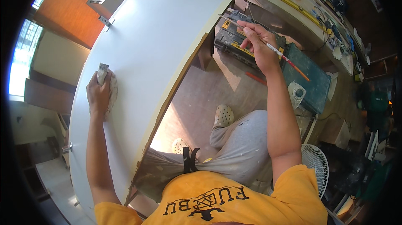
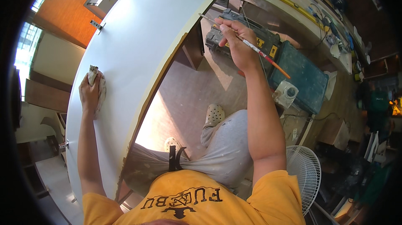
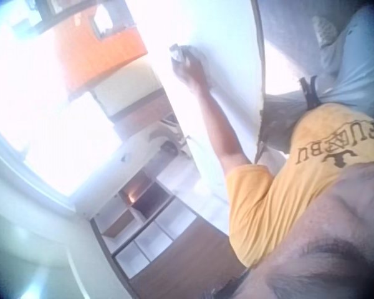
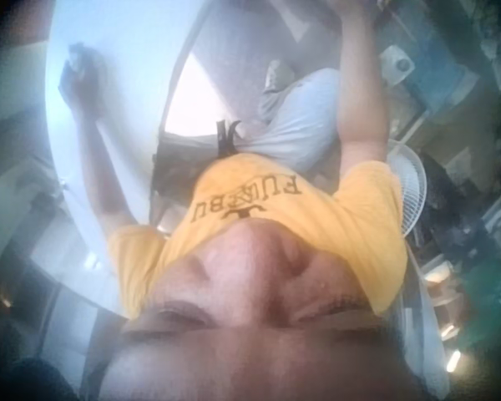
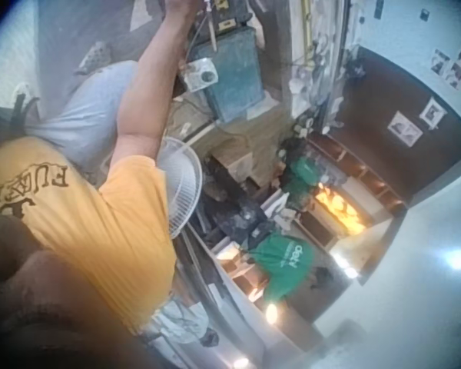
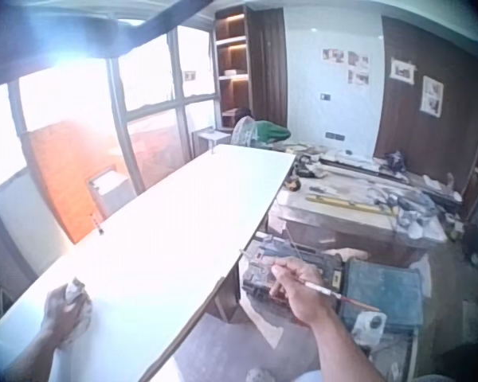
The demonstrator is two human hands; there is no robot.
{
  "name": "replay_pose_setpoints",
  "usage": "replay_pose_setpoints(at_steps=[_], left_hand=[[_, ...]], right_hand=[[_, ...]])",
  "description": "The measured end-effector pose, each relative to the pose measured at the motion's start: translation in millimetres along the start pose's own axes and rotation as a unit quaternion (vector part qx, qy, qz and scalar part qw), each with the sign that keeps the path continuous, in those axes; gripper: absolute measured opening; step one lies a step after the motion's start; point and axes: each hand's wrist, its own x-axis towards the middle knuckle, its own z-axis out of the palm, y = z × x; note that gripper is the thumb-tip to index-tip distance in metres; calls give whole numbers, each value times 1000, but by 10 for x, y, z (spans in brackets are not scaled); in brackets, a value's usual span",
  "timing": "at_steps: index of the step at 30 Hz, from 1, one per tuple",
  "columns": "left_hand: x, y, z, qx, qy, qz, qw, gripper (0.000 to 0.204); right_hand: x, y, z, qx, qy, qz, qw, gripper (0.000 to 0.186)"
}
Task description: The person paints the edge of a large white curved panel with a small brush, repeatedly wiping the surface with a cloth. The person works along the edge, occasionally repositioning the cloth and brush.
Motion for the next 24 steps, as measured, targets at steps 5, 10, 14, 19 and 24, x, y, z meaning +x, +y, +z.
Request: replay_pose_setpoints(at_steps=[5,10,14,19,24], left_hand=[[5,-21,8,-4,0,11,1000,43],[-13,31,-5,10,0,3,1000,43],[-2,21,-2,-5,0,0,1000,42],[-16,24,-2,-16,-1,4,1000,42],[-20,65,-8,-6,-3,-3,1000,42]], right_hand=[[24,49,-20,-20,8,10,1000,31],[41,53,3,-20,16,0,1000,31],[37,27,4,-8,16,8,1000,33],[-2,-28,32,-26,13,11,1000,31],[-68,-57,-28,-2,-19,24,1000,30]])
